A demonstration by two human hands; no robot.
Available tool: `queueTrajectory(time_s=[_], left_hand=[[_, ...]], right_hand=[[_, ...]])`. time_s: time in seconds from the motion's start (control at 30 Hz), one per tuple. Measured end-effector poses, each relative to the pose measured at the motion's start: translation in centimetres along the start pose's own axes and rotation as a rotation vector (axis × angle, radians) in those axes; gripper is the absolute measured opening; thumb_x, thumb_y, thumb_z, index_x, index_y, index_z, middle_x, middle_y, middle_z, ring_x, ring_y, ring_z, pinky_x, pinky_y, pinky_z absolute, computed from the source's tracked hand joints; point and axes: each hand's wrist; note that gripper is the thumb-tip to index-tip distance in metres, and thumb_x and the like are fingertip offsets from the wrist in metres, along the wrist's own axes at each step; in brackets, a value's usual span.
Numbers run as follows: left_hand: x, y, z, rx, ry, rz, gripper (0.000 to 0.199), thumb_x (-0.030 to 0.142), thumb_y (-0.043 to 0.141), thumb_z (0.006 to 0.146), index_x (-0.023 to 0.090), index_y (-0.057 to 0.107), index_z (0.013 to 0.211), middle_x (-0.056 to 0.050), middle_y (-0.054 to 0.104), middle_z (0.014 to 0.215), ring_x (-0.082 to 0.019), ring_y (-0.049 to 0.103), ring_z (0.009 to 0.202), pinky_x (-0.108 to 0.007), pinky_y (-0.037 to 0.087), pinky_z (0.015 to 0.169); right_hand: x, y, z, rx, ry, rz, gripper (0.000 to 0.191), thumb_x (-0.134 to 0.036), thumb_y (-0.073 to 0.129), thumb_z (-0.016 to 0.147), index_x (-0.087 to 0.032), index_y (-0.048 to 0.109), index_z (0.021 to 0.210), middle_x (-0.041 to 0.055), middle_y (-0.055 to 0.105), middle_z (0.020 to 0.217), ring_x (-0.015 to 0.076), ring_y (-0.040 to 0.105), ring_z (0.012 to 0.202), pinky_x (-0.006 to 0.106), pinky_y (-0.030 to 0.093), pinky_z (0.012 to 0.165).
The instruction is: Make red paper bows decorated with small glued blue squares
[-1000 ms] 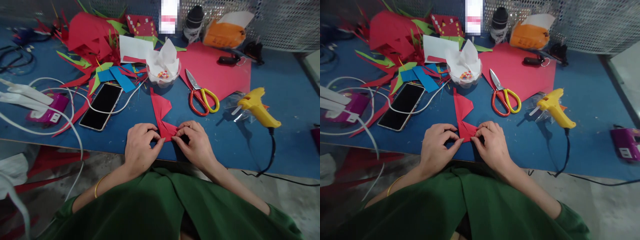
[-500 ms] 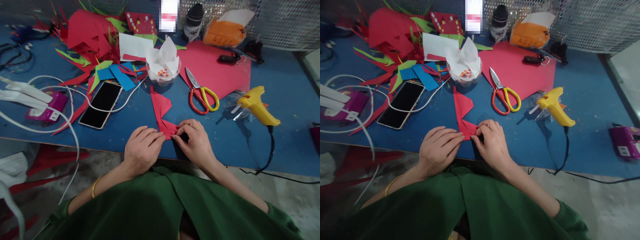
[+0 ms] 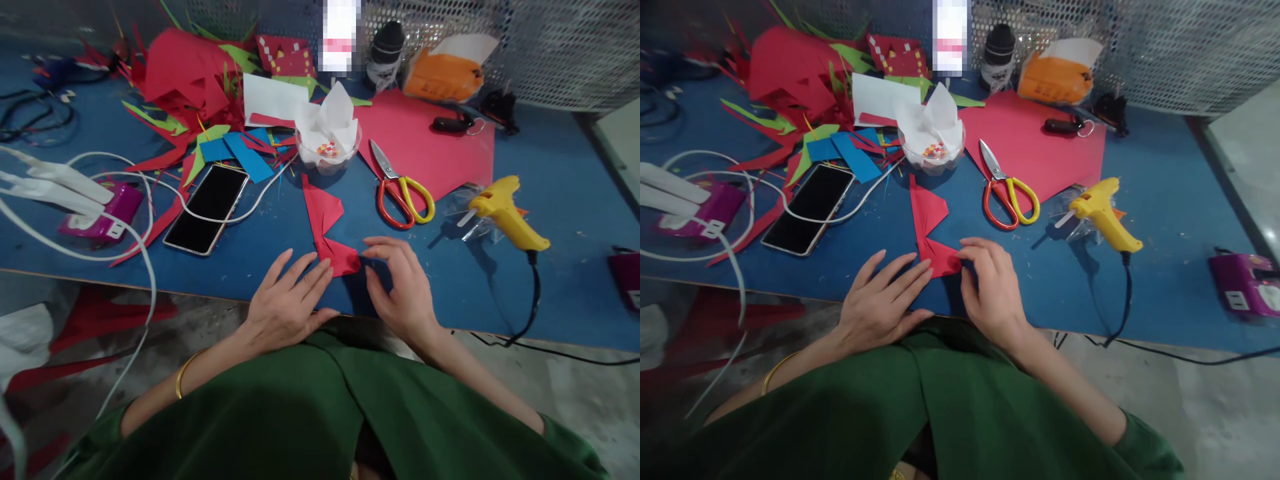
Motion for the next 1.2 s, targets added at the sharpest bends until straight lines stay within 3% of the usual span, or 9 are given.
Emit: queueTrajectory(time_s=[0.13,0.23,0.37,0.57,0.63,0.83,1.07,1.2], left_hand=[[-0.1,-0.1,0.0,-0.034,-0.027,-0.027,0.046,0.047,0.054,0.095,0.019,0.058,0.132,-0.008,0.065,0.135,-0.032,0.057,0.128,-0.055,0.024,0.119],[-0.2,-0.4,0.1,-0.096,-0.077,-0.111,0.043,0.046,0.053,0.096,0.026,0.057,0.134,-0.006,0.065,0.136,-0.032,0.053,0.133,-0.060,0.016,0.121],[-0.2,-1.2,0.5,-0.175,-0.106,-0.127,0.048,0.050,0.052,0.095,0.021,0.057,0.134,-0.013,0.059,0.142,-0.036,0.041,0.142,-0.063,0.015,0.120],[-0.6,-1.9,1.0,-0.177,-0.047,-0.112,0.058,0.056,0.053,0.092,0.016,0.056,0.134,-0.019,0.046,0.152,-0.039,0.030,0.147,-0.066,0.014,0.119],[-0.8,-1.9,1.0,-0.189,-0.018,-0.122,0.062,0.058,0.054,0.091,0.012,0.056,0.134,-0.021,0.049,0.149,-0.039,0.029,0.147,-0.065,0.012,0.120],[-1.4,-1.8,0.8,-0.226,-0.076,-0.226,0.057,0.050,0.057,0.092,0.023,0.049,0.142,-0.010,0.056,0.145,-0.034,0.041,0.142,-0.063,0.008,0.122],[-1.9,-1.1,0.8,-0.203,-0.080,-0.133,0.072,0.065,0.057,0.086,0.013,0.057,0.136,-0.022,0.049,0.149,-0.041,0.037,0.143,-0.069,0.022,0.116],[-2.0,-1.1,1.0,-0.187,-0.079,-0.115,0.066,0.064,0.055,0.088,0.015,0.061,0.131,-0.019,0.056,0.143,-0.040,0.040,0.141,-0.069,0.021,0.116]], right_hand=[[-0.7,-0.3,-1.2,-0.199,-0.298,-0.097,0.048,-0.005,0.044,0.088,-0.015,0.050,0.135,0.0150,0.065,0.133,0.0246,0.058,0.127,0.047,0.047,0.104],[-0.7,-0.1,-1.8,-0.289,-0.345,-0.221,0.044,-0.009,0.043,0.092,-0.011,0.053,0.134,0.0164,0.064,0.136,0.0257,0.057,0.130,0.047,0.047,0.106],[-0.7,0.1,-2.0,-0.324,-0.404,-0.352,0.041,-0.014,0.043,0.094,-0.003,0.057,0.131,0.0193,0.061,0.138,0.0288,0.056,0.131,0.047,0.047,0.106],[-0.8,0.2,-1.9,-0.309,-0.418,-0.374,0.042,-0.014,0.044,0.093,-0.002,0.057,0.131,0.0203,0.062,0.137,0.0297,0.057,0.129,0.048,0.048,0.104],[-0.8,0.3,-1.9,-0.302,-0.407,-0.375,0.042,-0.013,0.044,0.093,-0.003,0.057,0.131,0.0194,0.061,0.138,0.0291,0.057,0.130,0.047,0.047,0.105],[-0.9,0.4,-2.0,-0.312,-0.398,-0.378,0.040,-0.013,0.045,0.093,-0.002,0.057,0.130,0.0190,0.062,0.137,0.0287,0.057,0.129,0.047,0.046,0.107],[-0.6,0.5,-2.1,-0.327,-0.379,-0.355,0.042,-0.014,0.045,0.093,-0.007,0.056,0.134,0.0184,0.060,0.140,0.0285,0.055,0.132,0.049,0.046,0.107],[-0.6,0.5,-2.0,-0.323,-0.386,-0.360,0.041,-0.014,0.045,0.094,-0.007,0.056,0.133,0.0178,0.060,0.139,0.0278,0.055,0.132,0.048,0.046,0.107]])
Point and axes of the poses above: each hand's wrist, its own z-axis towards the middle knuckle, its own y-axis out of the palm, x = y × z
